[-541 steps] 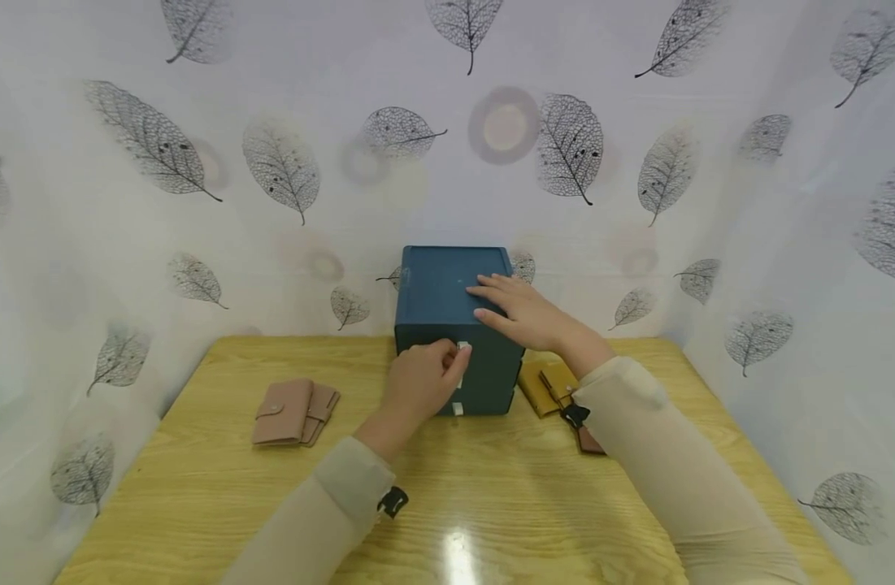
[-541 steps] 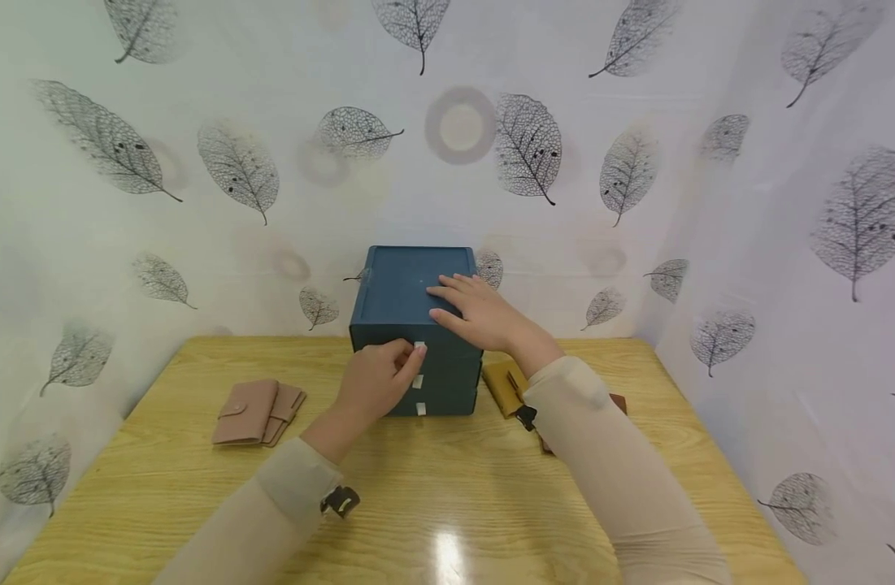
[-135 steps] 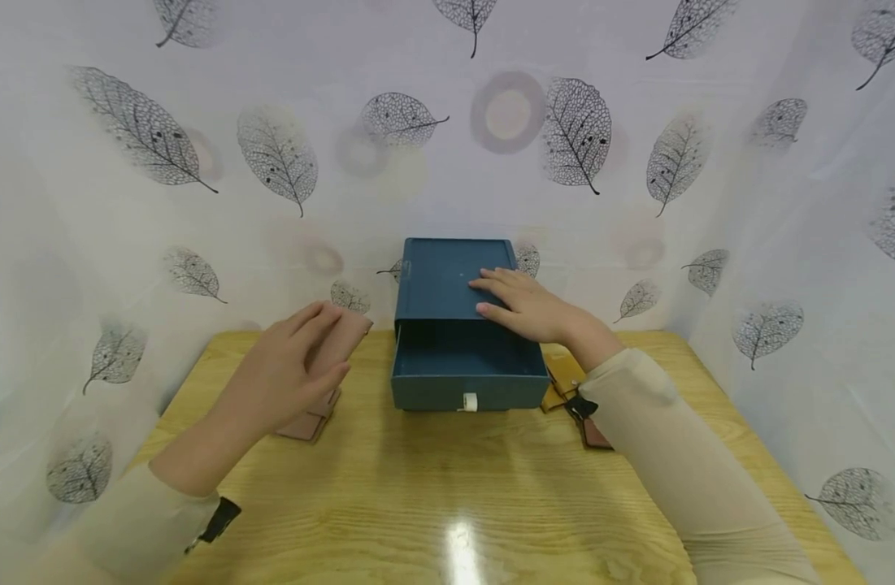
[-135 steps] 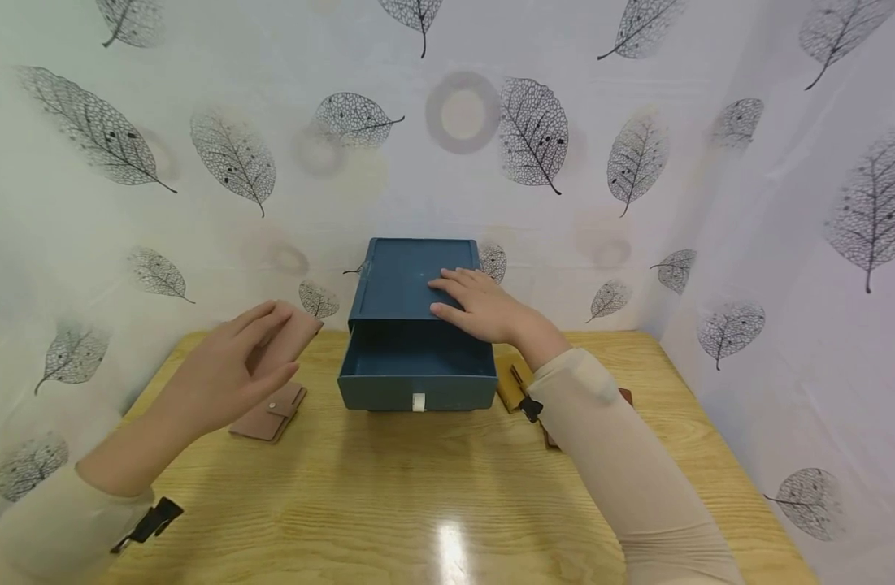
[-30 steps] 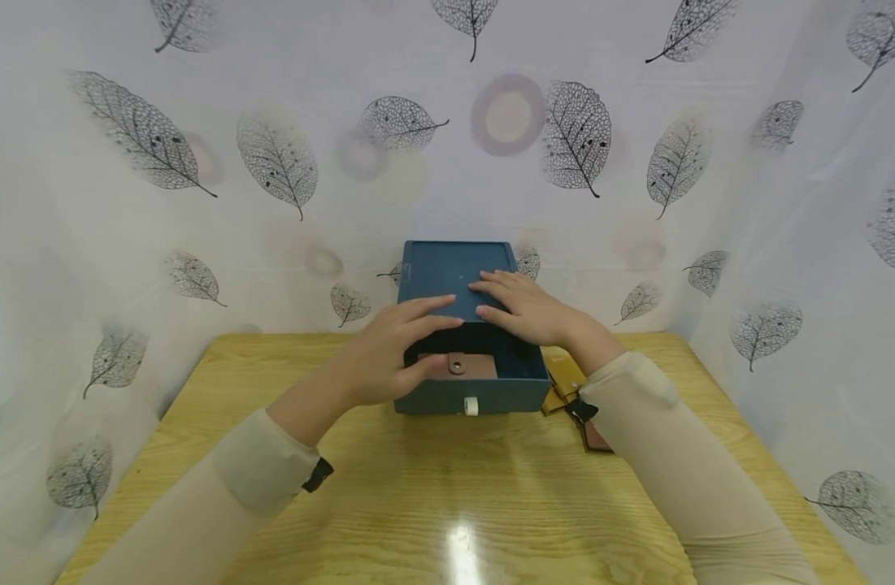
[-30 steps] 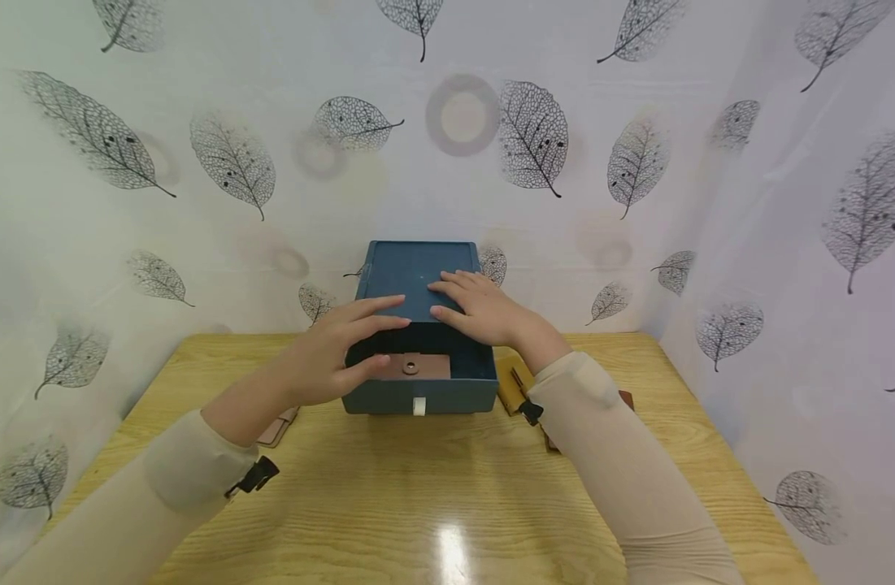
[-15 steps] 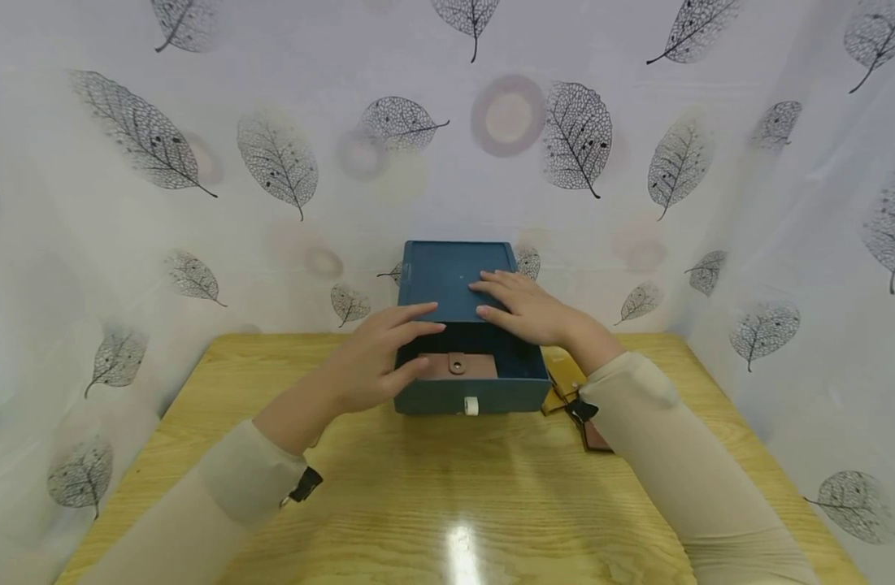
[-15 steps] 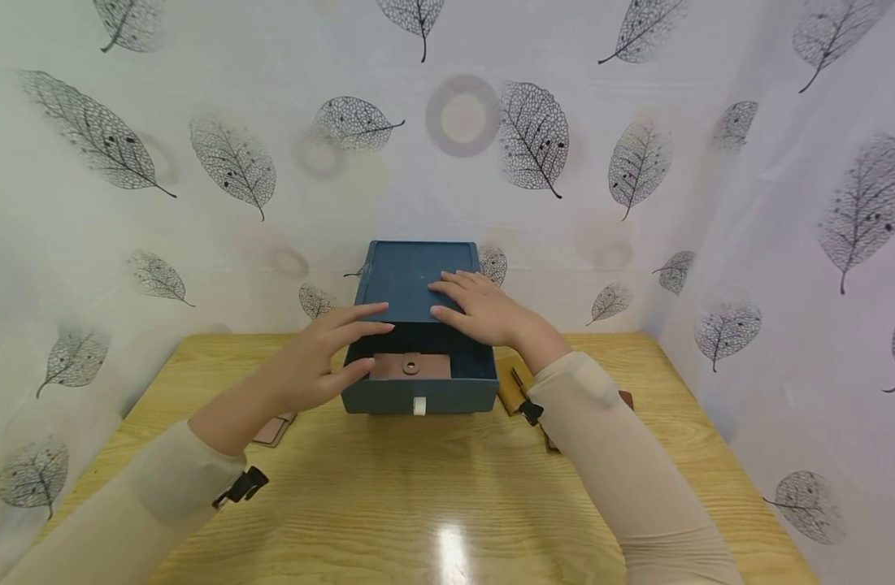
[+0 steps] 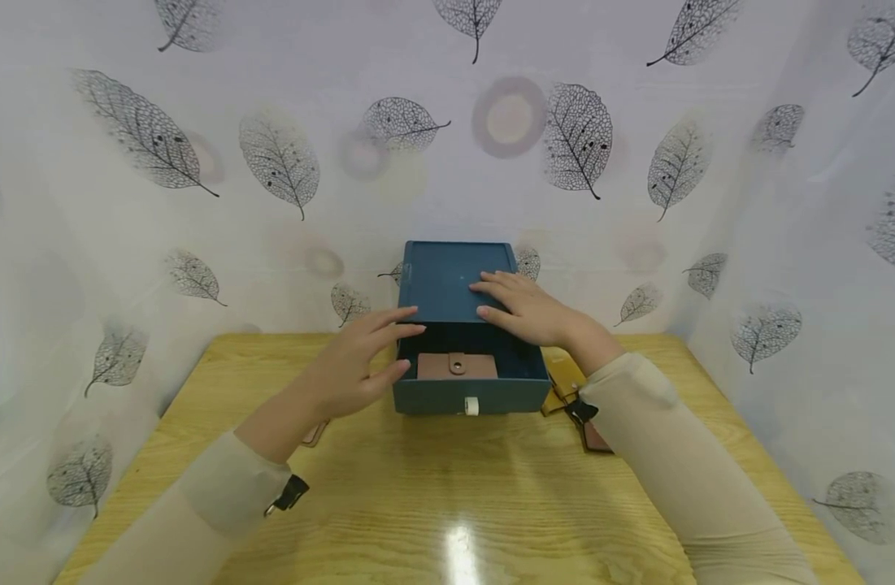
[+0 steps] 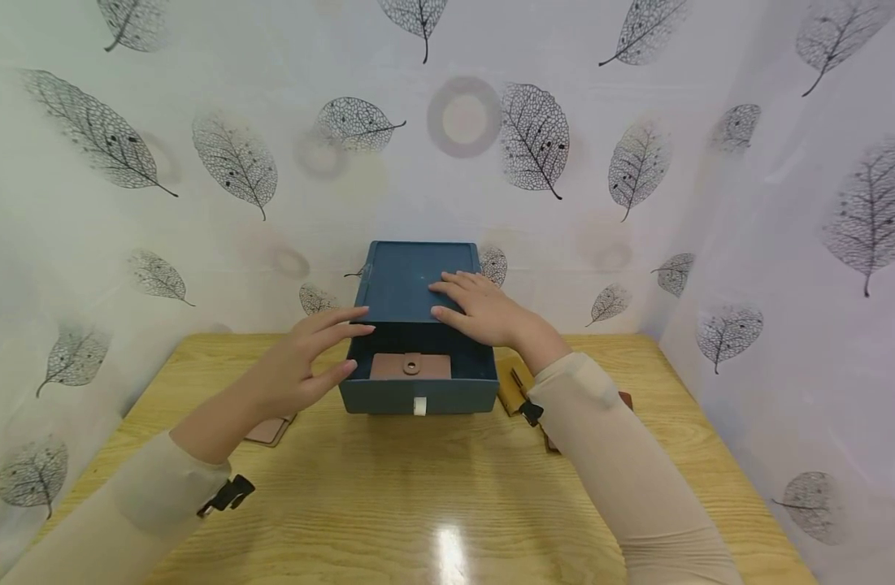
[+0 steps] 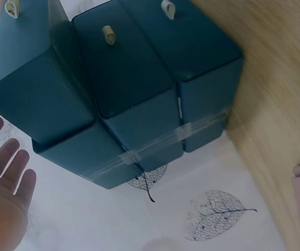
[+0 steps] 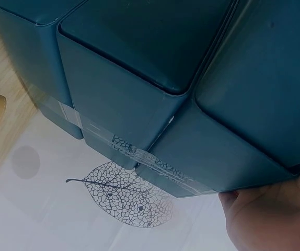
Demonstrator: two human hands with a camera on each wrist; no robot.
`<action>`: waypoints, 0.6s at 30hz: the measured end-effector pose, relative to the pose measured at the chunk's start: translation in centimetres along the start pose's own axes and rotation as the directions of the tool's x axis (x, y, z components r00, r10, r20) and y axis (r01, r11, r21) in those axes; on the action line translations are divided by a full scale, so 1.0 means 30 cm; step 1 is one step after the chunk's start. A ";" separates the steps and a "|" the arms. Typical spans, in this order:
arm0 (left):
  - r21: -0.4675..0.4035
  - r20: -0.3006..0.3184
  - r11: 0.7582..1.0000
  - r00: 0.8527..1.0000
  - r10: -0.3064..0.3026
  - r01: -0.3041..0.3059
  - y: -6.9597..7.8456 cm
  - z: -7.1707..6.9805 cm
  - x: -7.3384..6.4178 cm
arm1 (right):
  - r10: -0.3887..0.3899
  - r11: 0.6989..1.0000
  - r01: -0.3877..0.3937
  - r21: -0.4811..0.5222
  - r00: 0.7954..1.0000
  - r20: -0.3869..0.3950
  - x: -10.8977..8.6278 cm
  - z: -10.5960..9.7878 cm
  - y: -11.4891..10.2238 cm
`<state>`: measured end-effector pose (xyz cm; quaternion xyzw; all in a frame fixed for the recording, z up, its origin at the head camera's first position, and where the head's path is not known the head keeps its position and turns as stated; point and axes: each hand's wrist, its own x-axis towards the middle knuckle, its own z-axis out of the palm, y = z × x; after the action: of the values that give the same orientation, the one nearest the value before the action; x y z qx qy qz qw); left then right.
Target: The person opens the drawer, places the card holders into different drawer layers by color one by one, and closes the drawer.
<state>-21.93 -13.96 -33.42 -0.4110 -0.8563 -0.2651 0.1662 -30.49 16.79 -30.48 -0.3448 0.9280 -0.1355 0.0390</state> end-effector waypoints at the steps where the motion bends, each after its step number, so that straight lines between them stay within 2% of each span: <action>1: -0.003 -0.003 1.000 1.000 -0.001 0.001 -0.002 -0.001 -0.004 | -0.002 1.000 0.002 -0.003 1.000 -0.001 0.000 0.000 0.000; 12: 0.003 -0.050 1.000 0.999 -0.018 0.019 -0.029 -0.009 -0.058 | -0.003 1.000 0.003 0.006 1.000 -0.006 -0.005 0.003 -0.004; 18: 0.018 -0.090 1.000 0.996 0.000 0.001 -0.052 -0.015 -0.087 | -0.009 1.000 0.009 0.004 1.000 -0.010 -0.003 0.005 -0.002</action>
<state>-21.54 -16.65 -34.87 -0.3969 -0.8504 -0.2755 0.2083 -30.34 16.77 -30.62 -0.3480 0.9265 -0.1391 0.0343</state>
